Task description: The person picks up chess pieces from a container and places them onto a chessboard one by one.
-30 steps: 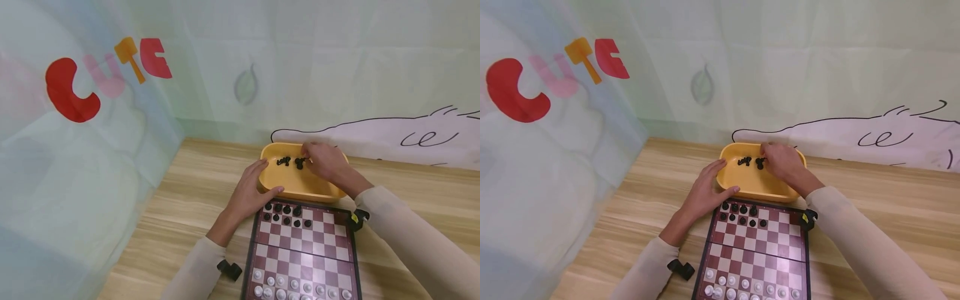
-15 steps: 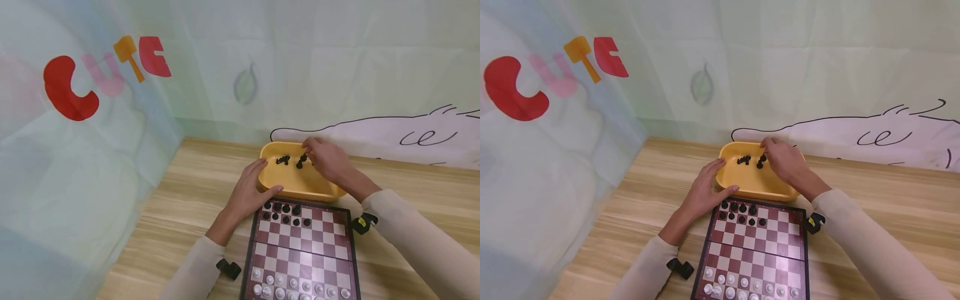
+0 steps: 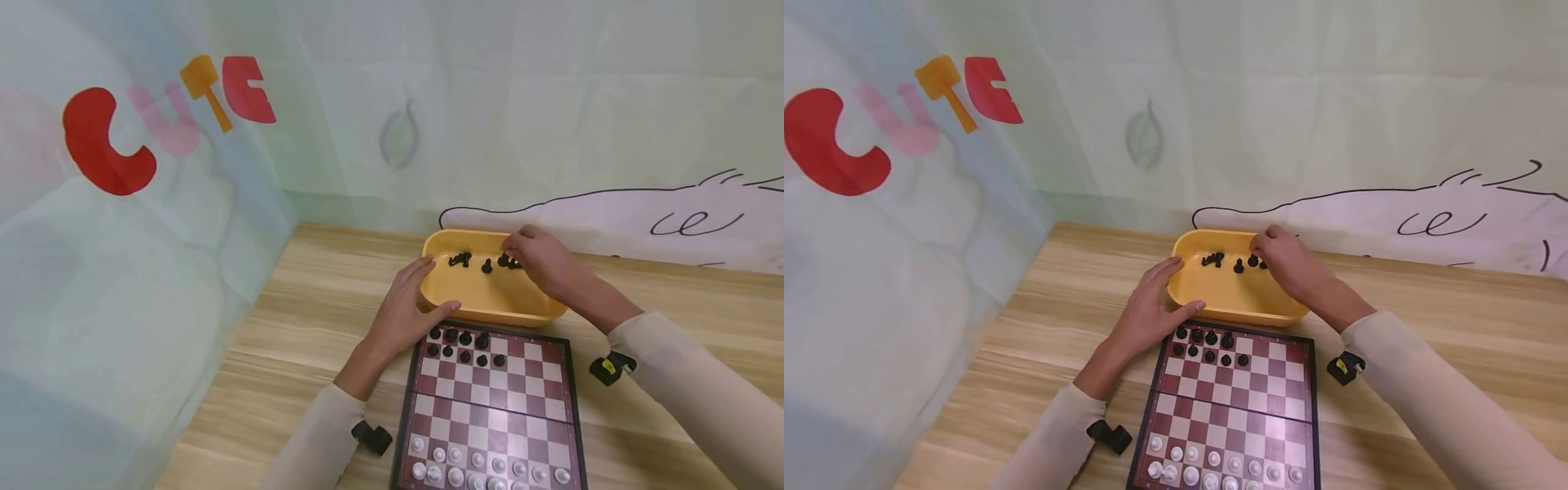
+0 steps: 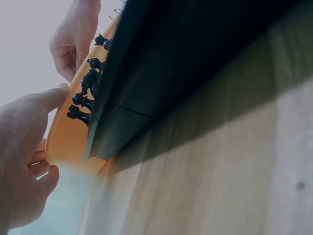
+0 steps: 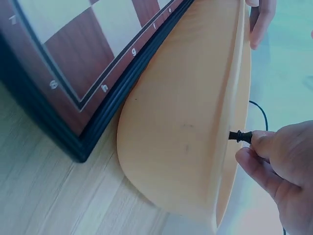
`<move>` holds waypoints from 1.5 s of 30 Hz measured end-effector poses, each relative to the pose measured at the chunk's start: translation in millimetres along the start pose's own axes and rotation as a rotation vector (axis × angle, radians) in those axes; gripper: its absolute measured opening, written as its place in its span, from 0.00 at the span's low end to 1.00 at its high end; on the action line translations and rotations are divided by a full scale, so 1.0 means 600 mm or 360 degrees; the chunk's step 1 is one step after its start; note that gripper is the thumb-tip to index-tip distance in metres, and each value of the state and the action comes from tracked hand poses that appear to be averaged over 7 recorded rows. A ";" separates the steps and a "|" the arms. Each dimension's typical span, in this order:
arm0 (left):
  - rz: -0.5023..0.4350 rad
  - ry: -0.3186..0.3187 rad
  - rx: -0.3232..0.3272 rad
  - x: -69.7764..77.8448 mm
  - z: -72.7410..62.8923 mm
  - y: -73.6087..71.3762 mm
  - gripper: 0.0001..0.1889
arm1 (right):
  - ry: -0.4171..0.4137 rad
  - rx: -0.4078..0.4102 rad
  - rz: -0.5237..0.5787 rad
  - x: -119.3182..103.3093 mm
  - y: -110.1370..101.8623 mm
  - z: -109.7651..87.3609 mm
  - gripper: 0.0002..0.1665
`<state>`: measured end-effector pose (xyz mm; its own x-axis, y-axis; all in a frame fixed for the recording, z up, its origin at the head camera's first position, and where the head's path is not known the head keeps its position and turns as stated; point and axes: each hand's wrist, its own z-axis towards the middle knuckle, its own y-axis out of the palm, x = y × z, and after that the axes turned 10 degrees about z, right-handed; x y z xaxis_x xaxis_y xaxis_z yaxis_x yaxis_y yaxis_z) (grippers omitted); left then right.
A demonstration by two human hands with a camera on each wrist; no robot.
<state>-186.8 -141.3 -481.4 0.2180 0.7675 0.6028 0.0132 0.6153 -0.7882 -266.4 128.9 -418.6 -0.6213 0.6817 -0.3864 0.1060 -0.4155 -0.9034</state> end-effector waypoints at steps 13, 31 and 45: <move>-0.0007 0.0006 -0.0012 -0.002 -0.001 0.001 0.47 | 0.0002 -0.0020 0.0026 -0.017 -0.022 -0.027 0.07; -0.0007 -0.0020 0.0006 -0.019 -0.019 -0.020 0.47 | 0.0054 0.0061 0.0130 -0.058 -0.024 -0.053 0.07; 0.0042 -0.0062 0.0031 -0.032 -0.038 -0.035 0.48 | 0.0106 -0.0014 0.0224 -0.110 -0.025 -0.072 0.05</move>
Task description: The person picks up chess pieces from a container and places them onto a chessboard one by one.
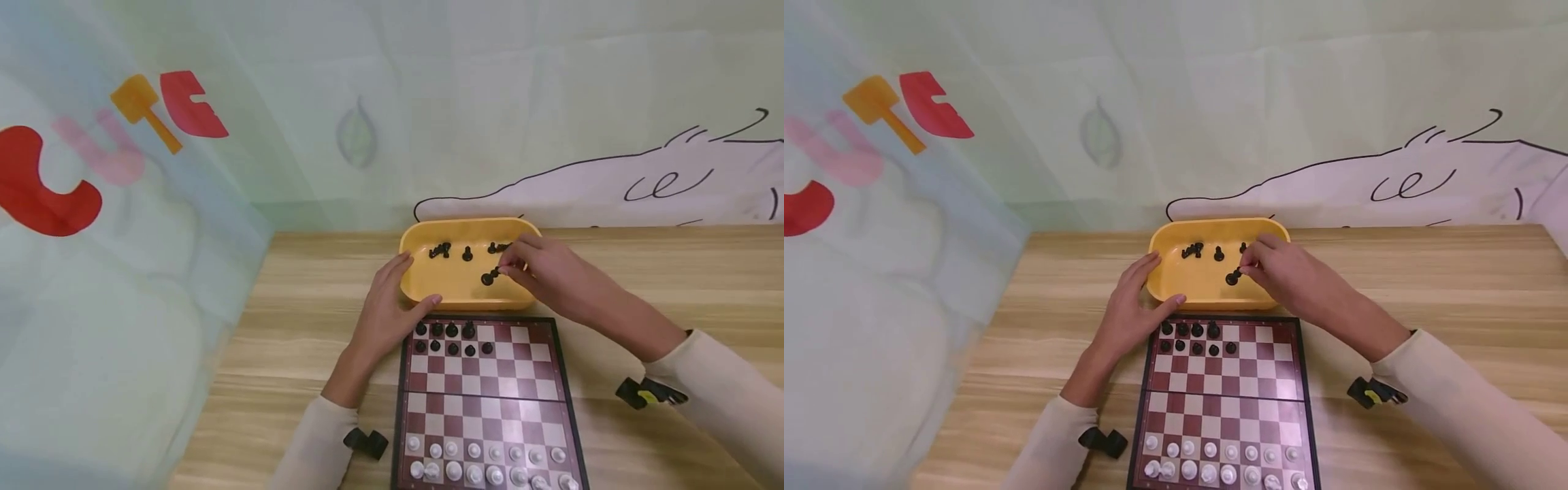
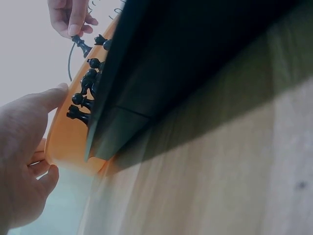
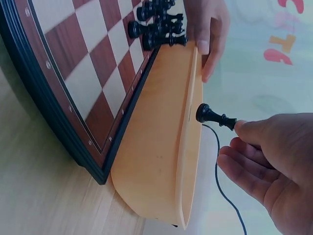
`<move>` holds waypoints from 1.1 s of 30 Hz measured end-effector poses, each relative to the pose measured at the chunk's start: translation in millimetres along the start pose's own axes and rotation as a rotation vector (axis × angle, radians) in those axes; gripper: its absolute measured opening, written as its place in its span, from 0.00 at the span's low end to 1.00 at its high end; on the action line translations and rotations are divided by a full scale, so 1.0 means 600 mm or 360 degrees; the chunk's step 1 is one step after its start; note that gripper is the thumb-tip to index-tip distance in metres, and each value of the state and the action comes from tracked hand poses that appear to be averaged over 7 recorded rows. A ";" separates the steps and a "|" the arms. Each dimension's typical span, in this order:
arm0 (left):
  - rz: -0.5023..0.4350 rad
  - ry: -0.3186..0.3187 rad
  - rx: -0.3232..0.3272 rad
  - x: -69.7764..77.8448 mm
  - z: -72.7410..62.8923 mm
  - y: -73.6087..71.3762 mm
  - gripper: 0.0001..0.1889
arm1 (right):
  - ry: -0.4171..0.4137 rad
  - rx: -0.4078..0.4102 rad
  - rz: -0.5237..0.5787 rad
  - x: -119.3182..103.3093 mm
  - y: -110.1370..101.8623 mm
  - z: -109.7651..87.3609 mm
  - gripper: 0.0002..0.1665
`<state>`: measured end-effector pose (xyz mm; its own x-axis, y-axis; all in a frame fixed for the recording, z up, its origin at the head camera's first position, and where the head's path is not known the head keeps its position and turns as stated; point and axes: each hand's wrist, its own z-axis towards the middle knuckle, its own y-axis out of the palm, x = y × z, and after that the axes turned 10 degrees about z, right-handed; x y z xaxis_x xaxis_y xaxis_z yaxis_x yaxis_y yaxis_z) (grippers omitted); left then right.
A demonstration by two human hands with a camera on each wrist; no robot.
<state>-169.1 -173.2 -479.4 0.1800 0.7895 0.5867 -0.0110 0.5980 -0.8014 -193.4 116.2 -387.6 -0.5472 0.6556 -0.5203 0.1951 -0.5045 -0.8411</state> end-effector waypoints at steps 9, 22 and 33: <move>-0.0016 0.0019 0.0017 -0.002 0.004 0.000 0.48 | -0.0126 0.0042 -0.0035 -0.014 0.007 -0.021 0.08; -0.0026 0.0047 0.0033 -0.005 0.003 -0.002 0.48 | -0.0138 0.0034 0.0007 -0.028 0.022 -0.041 0.10; -0.0026 0.0053 0.0033 -0.006 0.001 0.000 0.48 | -0.0178 0.0039 -0.0023 -0.040 0.029 -0.056 0.11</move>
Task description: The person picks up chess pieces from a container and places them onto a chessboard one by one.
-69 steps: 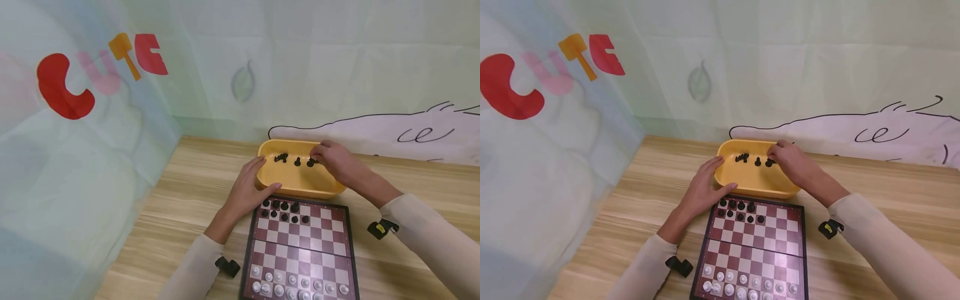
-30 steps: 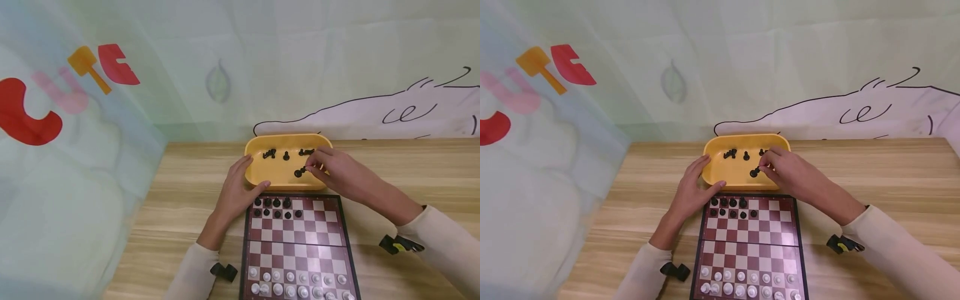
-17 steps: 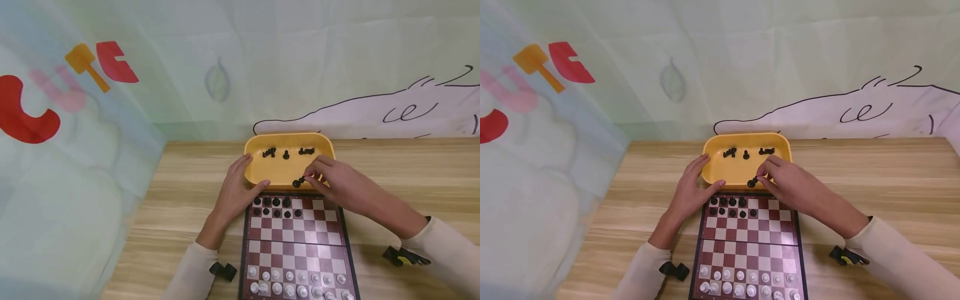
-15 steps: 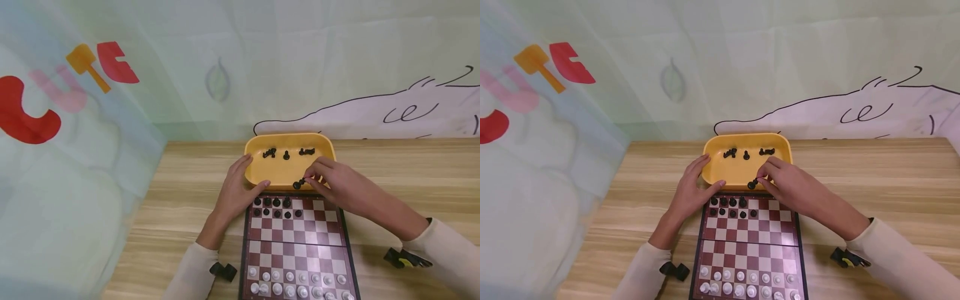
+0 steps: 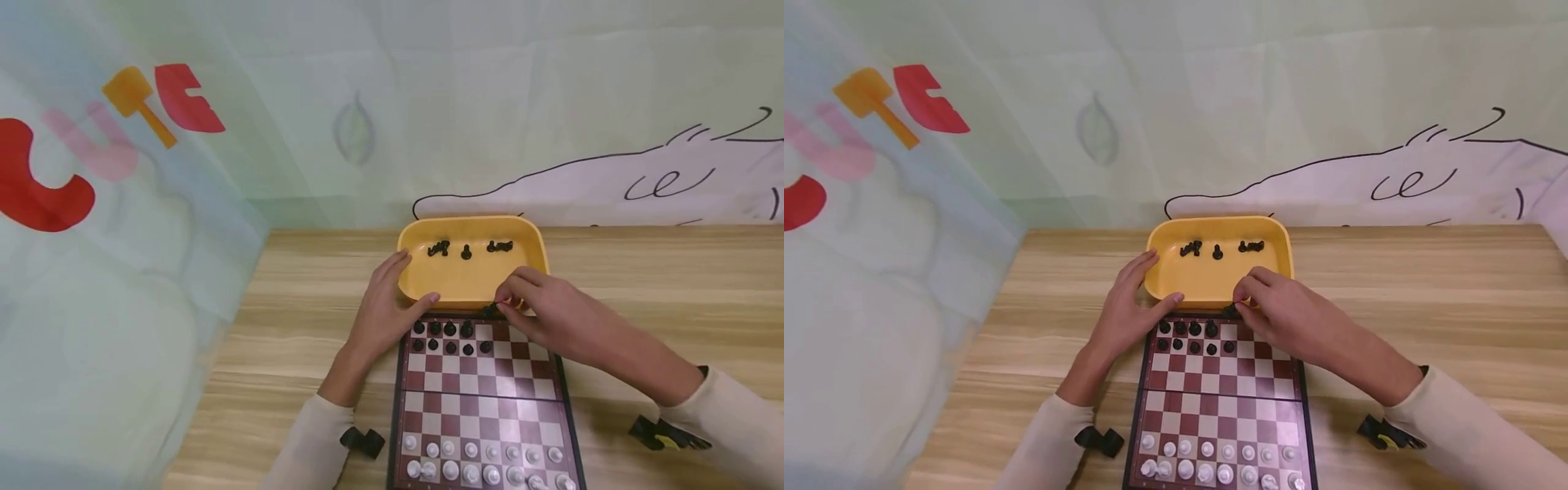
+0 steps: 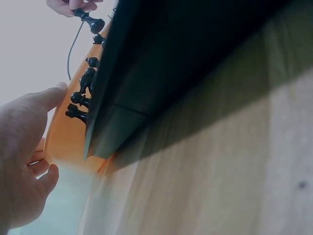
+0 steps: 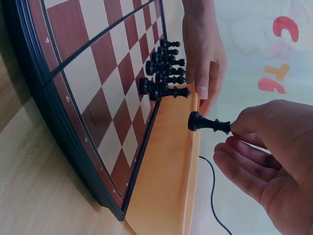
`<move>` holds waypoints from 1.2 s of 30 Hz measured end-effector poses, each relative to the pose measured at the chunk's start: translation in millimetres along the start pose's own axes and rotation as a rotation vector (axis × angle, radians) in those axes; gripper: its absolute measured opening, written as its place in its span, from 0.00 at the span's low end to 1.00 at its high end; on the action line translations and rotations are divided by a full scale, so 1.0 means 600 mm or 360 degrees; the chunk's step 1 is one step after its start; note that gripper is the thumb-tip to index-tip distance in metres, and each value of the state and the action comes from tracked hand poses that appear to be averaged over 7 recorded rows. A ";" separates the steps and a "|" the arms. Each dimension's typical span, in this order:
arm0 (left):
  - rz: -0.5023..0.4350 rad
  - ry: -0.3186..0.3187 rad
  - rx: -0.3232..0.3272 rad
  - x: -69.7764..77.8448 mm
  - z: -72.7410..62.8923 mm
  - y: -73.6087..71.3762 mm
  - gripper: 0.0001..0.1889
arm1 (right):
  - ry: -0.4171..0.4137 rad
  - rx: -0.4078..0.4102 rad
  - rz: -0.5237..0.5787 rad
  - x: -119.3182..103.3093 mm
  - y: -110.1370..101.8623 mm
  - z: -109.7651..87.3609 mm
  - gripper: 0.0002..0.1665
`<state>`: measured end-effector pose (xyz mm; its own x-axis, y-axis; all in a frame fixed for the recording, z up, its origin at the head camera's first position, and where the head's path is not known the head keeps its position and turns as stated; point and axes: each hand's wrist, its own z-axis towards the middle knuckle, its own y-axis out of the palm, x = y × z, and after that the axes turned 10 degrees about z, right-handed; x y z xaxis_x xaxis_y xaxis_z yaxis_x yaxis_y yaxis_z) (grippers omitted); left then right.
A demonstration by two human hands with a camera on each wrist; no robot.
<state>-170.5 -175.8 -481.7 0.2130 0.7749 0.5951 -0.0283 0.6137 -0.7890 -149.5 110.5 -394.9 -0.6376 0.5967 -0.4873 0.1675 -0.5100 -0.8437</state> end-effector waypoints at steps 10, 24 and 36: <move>-0.0002 0.0008 -0.0012 0.001 0.002 -0.001 0.47 | 0.0068 -0.0085 0.0083 -0.003 0.013 -0.004 0.10; 0.0007 0.0009 -0.0014 0.000 0.003 0.004 0.47 | 0.0006 -0.0089 0.0109 0.002 0.032 -0.008 0.11; 0.0012 0.0022 0.0000 0.002 0.003 0.002 0.47 | 0.0051 -0.0118 0.0148 0.011 0.045 -0.012 0.05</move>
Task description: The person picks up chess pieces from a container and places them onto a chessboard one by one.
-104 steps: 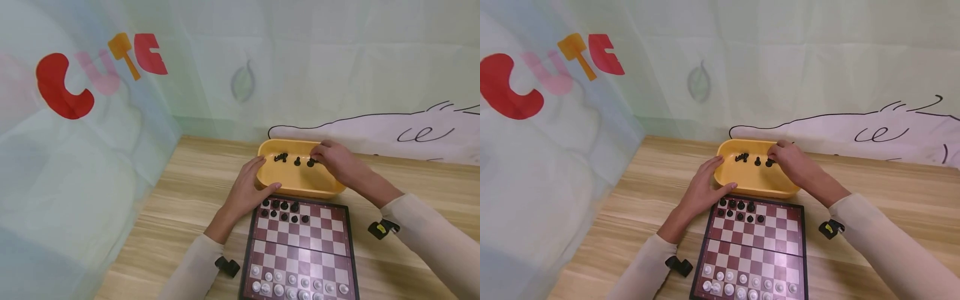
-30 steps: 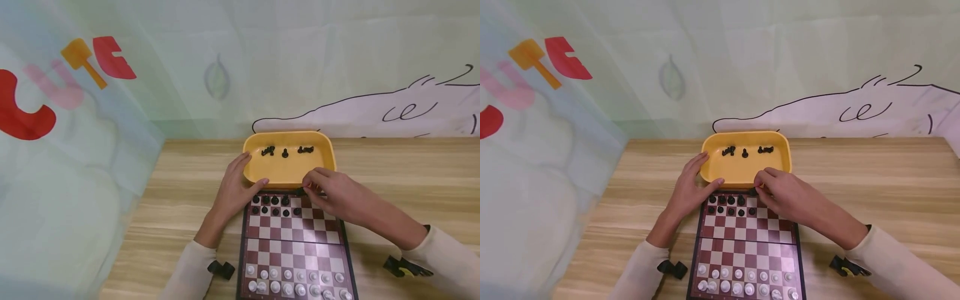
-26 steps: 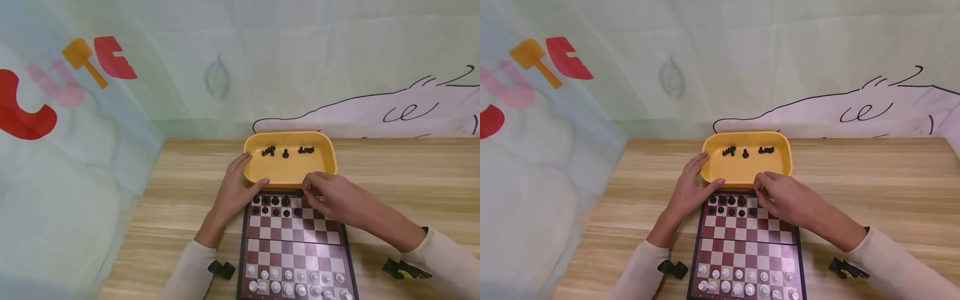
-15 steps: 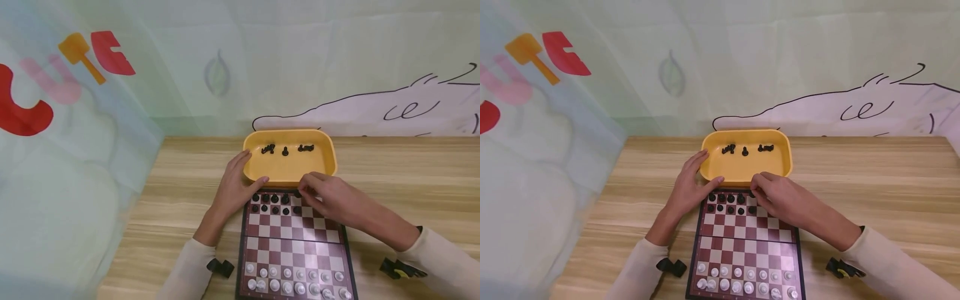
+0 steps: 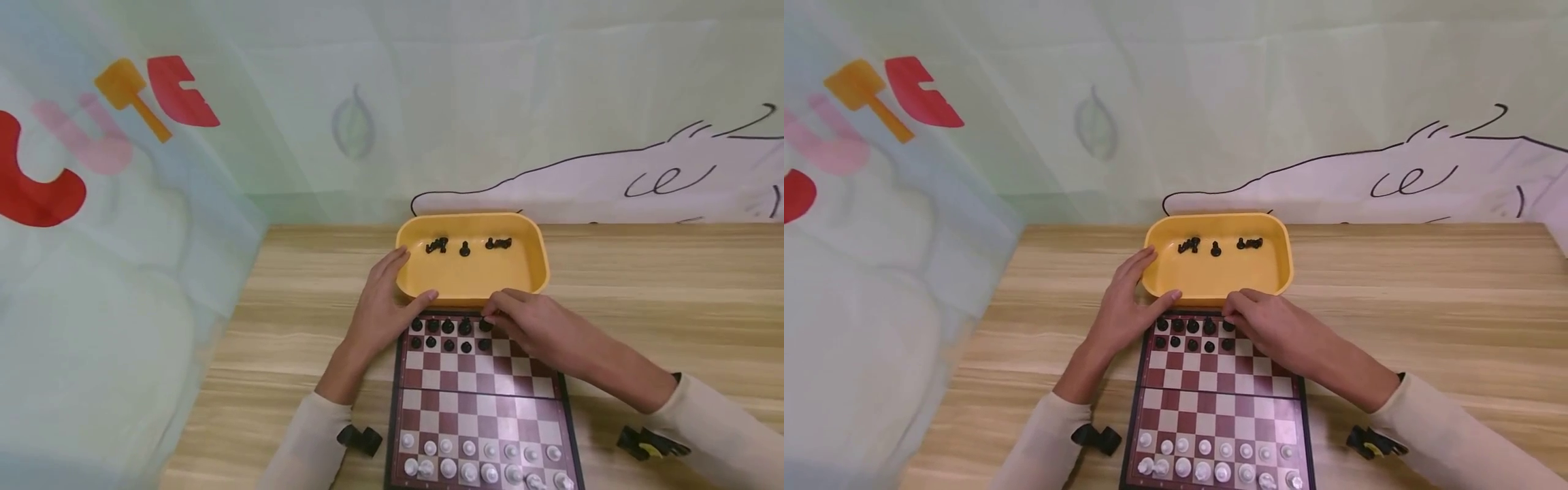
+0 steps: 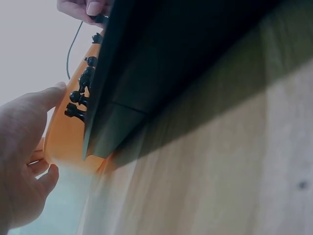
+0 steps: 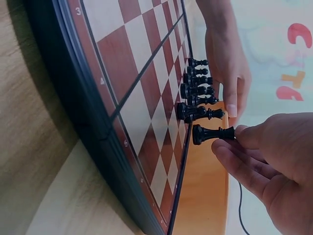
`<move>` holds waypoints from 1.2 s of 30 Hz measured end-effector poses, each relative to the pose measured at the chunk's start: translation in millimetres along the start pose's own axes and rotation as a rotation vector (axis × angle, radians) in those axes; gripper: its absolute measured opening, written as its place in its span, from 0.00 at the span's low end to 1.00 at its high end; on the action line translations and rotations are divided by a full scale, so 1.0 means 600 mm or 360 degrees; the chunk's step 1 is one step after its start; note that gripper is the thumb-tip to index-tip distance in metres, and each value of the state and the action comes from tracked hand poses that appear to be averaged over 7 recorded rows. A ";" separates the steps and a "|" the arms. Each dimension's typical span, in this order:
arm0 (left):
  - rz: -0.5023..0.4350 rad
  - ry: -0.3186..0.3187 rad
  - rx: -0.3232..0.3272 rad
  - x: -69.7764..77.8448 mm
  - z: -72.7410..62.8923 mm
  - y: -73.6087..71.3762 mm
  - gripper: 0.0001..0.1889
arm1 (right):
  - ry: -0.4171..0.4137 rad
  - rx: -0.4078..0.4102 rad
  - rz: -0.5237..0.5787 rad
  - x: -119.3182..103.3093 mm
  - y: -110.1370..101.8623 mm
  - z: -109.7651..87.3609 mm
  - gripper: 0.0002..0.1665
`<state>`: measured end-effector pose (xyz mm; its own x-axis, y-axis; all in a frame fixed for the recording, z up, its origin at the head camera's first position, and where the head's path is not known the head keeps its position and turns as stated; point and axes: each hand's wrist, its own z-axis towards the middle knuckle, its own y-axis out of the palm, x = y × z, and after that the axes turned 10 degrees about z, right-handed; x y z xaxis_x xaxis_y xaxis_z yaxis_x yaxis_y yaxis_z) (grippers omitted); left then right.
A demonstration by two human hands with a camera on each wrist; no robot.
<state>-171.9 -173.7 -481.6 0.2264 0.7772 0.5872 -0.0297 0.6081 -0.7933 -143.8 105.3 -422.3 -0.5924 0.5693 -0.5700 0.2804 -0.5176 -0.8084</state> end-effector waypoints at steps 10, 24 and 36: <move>-0.0011 -0.0005 0.0011 -0.001 -0.001 -0.001 0.47 | -0.0026 -0.0002 -0.0002 0.007 0.012 0.001 0.06; 0.0009 0.0006 0.0009 -0.004 -0.001 0.001 0.47 | -0.0027 -0.0028 -0.0051 0.006 0.016 0.002 0.10; -0.0004 0.0004 0.0001 -0.004 -0.001 0.002 0.47 | 0.0003 -0.0047 -0.0035 0.006 0.015 0.003 0.10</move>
<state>-171.8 -175.3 -484.1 0.2289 0.7752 0.5888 -0.0295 0.6101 -0.7918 -144.8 101.4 -431.3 -0.5971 0.5818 -0.5522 0.2892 -0.4859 -0.8248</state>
